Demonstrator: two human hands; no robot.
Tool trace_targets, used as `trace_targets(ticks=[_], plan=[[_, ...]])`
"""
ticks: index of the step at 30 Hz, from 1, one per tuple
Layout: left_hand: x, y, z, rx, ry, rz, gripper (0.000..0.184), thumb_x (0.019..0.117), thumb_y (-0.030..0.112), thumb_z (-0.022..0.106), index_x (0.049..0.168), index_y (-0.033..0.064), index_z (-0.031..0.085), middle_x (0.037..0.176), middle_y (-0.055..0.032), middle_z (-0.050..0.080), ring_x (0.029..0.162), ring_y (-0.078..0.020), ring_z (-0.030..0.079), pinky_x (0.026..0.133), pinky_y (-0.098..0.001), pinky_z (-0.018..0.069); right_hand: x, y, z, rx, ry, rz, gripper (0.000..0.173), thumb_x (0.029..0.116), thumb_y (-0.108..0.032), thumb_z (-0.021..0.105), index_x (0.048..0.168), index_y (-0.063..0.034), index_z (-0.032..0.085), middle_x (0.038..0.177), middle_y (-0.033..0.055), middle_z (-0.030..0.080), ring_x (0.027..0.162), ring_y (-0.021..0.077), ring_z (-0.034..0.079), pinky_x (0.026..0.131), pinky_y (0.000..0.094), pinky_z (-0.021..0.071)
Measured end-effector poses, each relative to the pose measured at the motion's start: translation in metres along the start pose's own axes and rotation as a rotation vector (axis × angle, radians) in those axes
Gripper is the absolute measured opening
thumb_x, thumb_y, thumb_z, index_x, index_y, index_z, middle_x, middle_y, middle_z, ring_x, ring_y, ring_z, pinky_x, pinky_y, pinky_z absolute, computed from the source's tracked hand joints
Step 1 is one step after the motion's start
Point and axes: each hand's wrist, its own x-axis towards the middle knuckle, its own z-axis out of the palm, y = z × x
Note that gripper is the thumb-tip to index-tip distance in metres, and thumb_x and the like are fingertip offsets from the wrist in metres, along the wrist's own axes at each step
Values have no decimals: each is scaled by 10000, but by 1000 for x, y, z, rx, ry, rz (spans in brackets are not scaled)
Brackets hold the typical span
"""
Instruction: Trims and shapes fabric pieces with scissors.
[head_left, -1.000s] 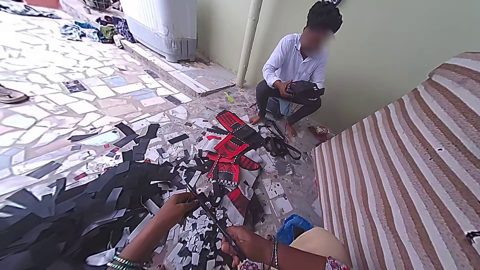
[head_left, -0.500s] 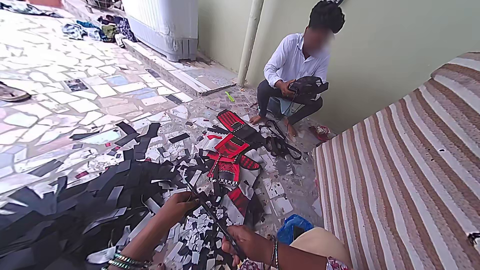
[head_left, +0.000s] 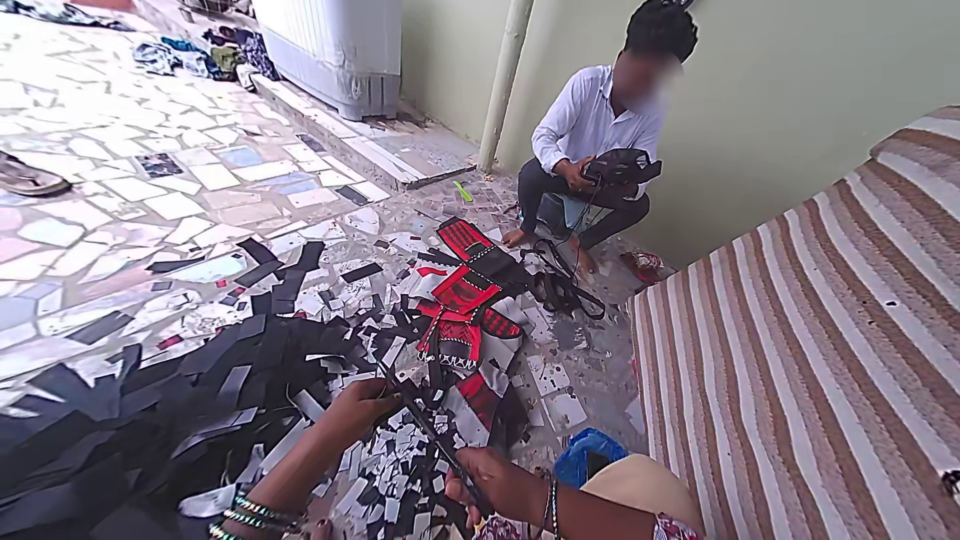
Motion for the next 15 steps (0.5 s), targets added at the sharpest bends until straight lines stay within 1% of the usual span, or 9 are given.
trace_targets(ticks=[4,8,13,15], plan=[[1,-2,1,-13,-2,6,138,1008,112,633,914,17,666,712,-26,574,602,-101,505,596,-299,437,0,1,0,10,3,-1,490,1013,-474,553,1045,15,562,773,28,556,615,104,587,625,292,546],[2,-2,0,-14,-6,6,145,1012,118,632,917,14,666,715,-33,581,599,-106,510,588,-304,437,1,2,0,21,1,-10,480,1012,-474,556,1030,6,559,761,18,550,609,99,583,621,290,545],[2,-2,0,-2,-6,8,145,1010,115,633,920,7,669,726,-43,584,613,-117,516,605,-318,443,0,0,-1,16,-4,1,483,1013,-470,553,1048,12,560,762,18,556,609,96,584,620,283,540],[3,-2,0,0,-8,15,143,1008,117,634,917,13,668,718,-37,581,605,-112,516,597,-313,444,0,1,-1,23,-6,-1,486,1012,-478,557,1046,6,559,760,12,555,607,90,581,617,277,538]])
